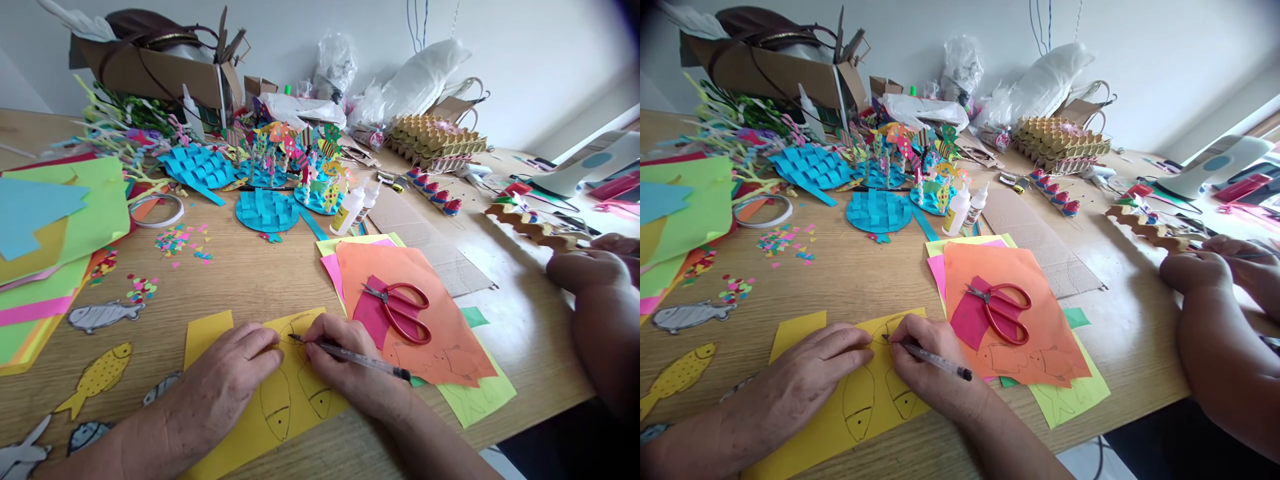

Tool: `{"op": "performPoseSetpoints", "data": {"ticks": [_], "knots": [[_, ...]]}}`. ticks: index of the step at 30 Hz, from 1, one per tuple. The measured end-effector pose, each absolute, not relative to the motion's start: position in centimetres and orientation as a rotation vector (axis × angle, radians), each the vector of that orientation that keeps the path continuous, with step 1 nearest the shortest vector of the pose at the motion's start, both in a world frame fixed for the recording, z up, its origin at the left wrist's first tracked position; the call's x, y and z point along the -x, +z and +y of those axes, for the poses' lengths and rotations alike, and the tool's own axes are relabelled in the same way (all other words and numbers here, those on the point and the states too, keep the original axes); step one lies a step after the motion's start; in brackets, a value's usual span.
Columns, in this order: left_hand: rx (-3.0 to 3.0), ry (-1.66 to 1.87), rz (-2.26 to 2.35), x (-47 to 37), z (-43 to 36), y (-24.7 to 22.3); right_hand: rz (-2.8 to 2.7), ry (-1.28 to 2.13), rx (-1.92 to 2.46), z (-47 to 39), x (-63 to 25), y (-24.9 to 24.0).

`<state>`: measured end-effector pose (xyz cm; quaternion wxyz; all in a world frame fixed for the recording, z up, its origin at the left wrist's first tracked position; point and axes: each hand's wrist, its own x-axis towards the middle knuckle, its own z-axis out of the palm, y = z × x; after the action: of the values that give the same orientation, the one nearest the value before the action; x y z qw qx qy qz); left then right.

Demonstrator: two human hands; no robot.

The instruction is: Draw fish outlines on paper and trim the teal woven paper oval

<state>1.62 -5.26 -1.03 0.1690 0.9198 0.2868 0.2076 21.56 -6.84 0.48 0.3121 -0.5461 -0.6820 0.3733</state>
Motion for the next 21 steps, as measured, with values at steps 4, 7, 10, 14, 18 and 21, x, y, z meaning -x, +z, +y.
{"op": "performPoseSetpoints", "data": {"ticks": [4, 7, 10, 14, 18, 21], "knots": [[-2.608, 0.587, 0.818, -1.64, -5.23, -1.12, -1.787, 0.977, 1.442, -6.76, -21.60, 0.30], [-2.612, 0.587, 0.808, -1.59, -5.25, -1.20, -1.798, 0.970, 1.447, -6.80, -21.61, 0.35], [-2.616, 0.567, 0.810, -1.50, -5.29, -1.36, -1.800, 0.987, 1.429, -6.87, -21.58, 0.41], [-2.615, 0.572, 0.820, -1.48, -5.30, -1.36, -1.781, 0.990, 1.442, -6.90, -21.53, 0.36], [-2.625, 0.579, 0.809, -1.54, -5.28, -1.15, -1.801, 0.992, 1.427, -6.89, -21.56, 0.37], [-2.621, 0.588, 0.807, -1.52, -5.30, -1.17, -1.790, 0.986, 1.434, -6.89, -21.61, 0.40]]}}
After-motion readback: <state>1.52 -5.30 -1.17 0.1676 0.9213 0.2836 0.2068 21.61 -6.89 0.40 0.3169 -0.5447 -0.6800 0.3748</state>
